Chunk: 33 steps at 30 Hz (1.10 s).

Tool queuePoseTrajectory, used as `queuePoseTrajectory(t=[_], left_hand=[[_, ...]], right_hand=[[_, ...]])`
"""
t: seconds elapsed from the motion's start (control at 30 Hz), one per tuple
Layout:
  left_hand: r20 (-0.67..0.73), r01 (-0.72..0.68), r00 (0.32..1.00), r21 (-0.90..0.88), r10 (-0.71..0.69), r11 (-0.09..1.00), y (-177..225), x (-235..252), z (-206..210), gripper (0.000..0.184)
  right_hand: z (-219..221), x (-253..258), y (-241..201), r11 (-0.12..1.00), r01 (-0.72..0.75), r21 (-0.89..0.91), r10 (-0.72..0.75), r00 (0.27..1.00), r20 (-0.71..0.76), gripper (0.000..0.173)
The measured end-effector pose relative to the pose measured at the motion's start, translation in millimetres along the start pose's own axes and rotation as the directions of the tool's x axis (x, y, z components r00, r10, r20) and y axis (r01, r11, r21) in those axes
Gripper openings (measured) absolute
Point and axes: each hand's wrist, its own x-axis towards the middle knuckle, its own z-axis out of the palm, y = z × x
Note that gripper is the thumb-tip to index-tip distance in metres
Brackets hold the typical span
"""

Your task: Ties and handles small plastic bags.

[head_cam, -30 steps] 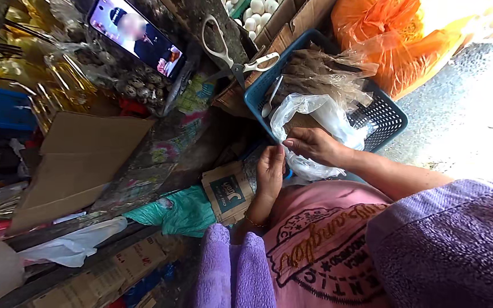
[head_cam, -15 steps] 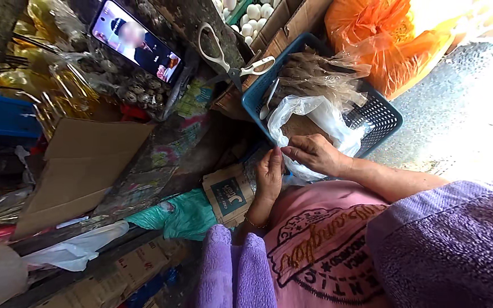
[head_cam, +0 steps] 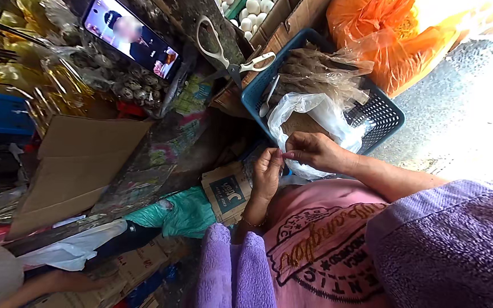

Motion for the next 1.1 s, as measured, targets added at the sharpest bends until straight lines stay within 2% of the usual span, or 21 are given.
queuePoseTrajectory(t=[0.1,0.23,0.37,0.47,0.53,0.7,0.9,1.1], left_hand=[[0.008,-0.016,1.0,0.074,0.015,0.997,0.1,-0.6,1.9,0.026],[-0.003,-0.024,1.0,0.068,0.024,0.997,0.1,-0.9,3.4,0.032],[-0.026,-0.004,1.0,0.028,0.005,1.0,-2.8,-2.8,1.1,0.033],[0.028,0.002,1.0,-0.093,0.0,0.996,-4.6,-3.1,-3.7,0.024],[0.065,0.006,0.998,-0.153,0.004,0.988,-0.6,-3.5,-3.6,0.004],[-0.002,-0.024,1.0,-0.108,0.024,0.994,6.7,-2.0,-1.5,0.006],[-0.136,-0.154,0.978,0.024,0.156,0.988,13.3,-3.8,3.2,0.009],[-0.086,-0.217,0.969,0.141,0.231,0.966,17.0,-5.1,7.9,0.008]], right_hand=[[3.5,0.2,-3.2,0.994,0.059,-0.093,-0.062,0.998,-0.033,0.015],[8.3,0.1,-4.8,0.964,0.129,-0.231,-0.14,0.99,-0.032,0.022],[14.6,-2.7,-4.0,0.96,0.104,-0.259,-0.115,0.993,-0.03,0.032],[13.8,-2.6,-6.2,0.979,0.003,-0.202,-0.011,0.999,-0.038,0.035],[11.3,-2.3,-7.3,0.993,-0.069,-0.095,0.064,0.996,-0.059,0.037],[3.1,-1.5,-6.0,0.96,-0.117,0.256,0.147,0.984,-0.102,0.037],[0.1,-7.0,-4.9,0.971,-0.057,0.231,0.078,0.994,-0.083,0.018],[4.7,-7.3,-7.6,0.979,-0.001,0.205,0.031,0.99,-0.14,0.014]])
